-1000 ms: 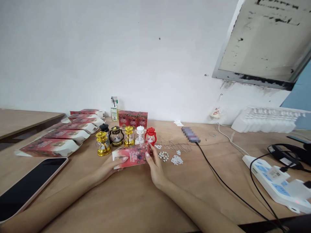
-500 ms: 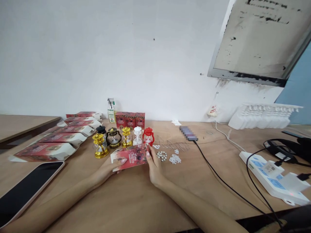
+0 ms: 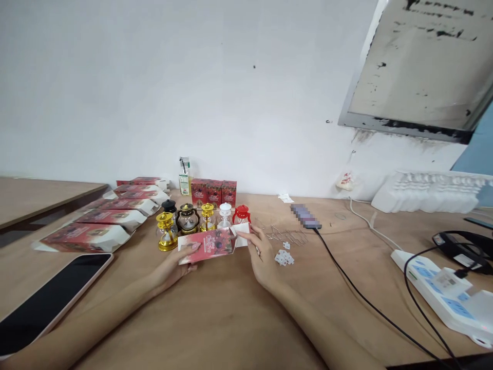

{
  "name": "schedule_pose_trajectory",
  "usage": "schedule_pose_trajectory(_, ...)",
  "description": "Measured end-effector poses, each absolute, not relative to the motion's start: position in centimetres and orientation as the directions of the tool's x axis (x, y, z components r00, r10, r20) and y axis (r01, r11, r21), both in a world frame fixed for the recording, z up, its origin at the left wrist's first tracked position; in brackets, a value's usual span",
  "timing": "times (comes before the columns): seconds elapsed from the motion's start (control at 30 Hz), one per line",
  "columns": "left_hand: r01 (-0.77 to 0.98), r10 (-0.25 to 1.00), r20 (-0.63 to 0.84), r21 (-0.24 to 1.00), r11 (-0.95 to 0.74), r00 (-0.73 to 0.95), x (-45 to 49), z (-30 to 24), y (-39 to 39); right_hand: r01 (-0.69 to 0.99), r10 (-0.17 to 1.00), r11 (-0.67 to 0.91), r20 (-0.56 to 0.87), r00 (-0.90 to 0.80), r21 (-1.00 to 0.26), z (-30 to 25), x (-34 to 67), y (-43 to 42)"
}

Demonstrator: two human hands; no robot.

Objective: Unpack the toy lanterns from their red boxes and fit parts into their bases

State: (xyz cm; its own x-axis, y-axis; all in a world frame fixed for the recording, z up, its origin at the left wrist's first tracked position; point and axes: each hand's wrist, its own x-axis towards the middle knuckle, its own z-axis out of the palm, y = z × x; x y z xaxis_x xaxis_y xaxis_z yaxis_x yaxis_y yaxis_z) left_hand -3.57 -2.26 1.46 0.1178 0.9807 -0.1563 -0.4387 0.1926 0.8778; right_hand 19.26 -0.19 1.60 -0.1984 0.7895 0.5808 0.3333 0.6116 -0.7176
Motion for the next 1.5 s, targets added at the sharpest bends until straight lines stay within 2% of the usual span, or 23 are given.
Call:
schedule_pose_trajectory(0.1,-0.431,0.98,-0.163,0.881,0.197,0.116,-3.4,1.6,-2.4,0.386,0.788,0.615,0.555,-0.267,-0.688,2.0,19.2,-0.6)
schedule_pose_trajectory(0.27,-0.366,0.985,-0.121,0.917,0.159,0.124,-3.4,1.5,-2.8,0.447,0.826,0.562,0.498,-0.264,-0.695,2.0,19.3,-0.2)
schedule_pose_trajectory(0.47,-0.359,0.983,-0.124,0.918,0.166,0.136,-3.5,1.3,-2.8,0.474,0.891,0.449,0.34,-0.301,-0.757,1.3,19.1,0.0)
schedule_pose_trajectory(0.63,-0.373,0.979,-0.143,0.908,0.189,0.148,-3.5,1.3,-2.7,0.433,0.904,0.426,0.352,-0.244,-0.794,1.1,18.9,-0.3)
schedule_pose_trajectory(0.8,-0.325,0.98,-0.137,0.929,0.178,0.146,-3.6,1.4,-2.7,0.42,0.888,0.446,0.333,-0.316,-0.79,1.0,18.7,-0.4)
schedule_pose_trajectory(0.9,-0.302,0.975,-0.142,0.934,0.189,0.172,-3.8,1.4,-2.6,0.479,0.873,0.482,0.357,-0.332,-0.734,1.0,18.8,-0.4)
schedule_pose_trajectory(1.1,-0.25,0.975,-0.138,0.951,0.18,0.175,-4.0,1.4,-2.7,0.651,0.824,0.559,0.431,-0.367,-0.514,0.8,19.0,-0.6)
schedule_pose_trajectory(1.3,-0.15,0.985,0.077,0.987,-0.054,0.152,-3.5,1.9,-3.4,0.564,0.778,0.623,0.505,-0.374,-0.542,0.7,18.8,-0.4)
schedule_pose_trajectory(1.5,-0.02,0.954,0.271,0.962,-0.271,0.126,-2.4,2.1,-5.0,0.471,0.764,0.644,0.544,-0.348,-0.602,1.1,18.6,-0.5)
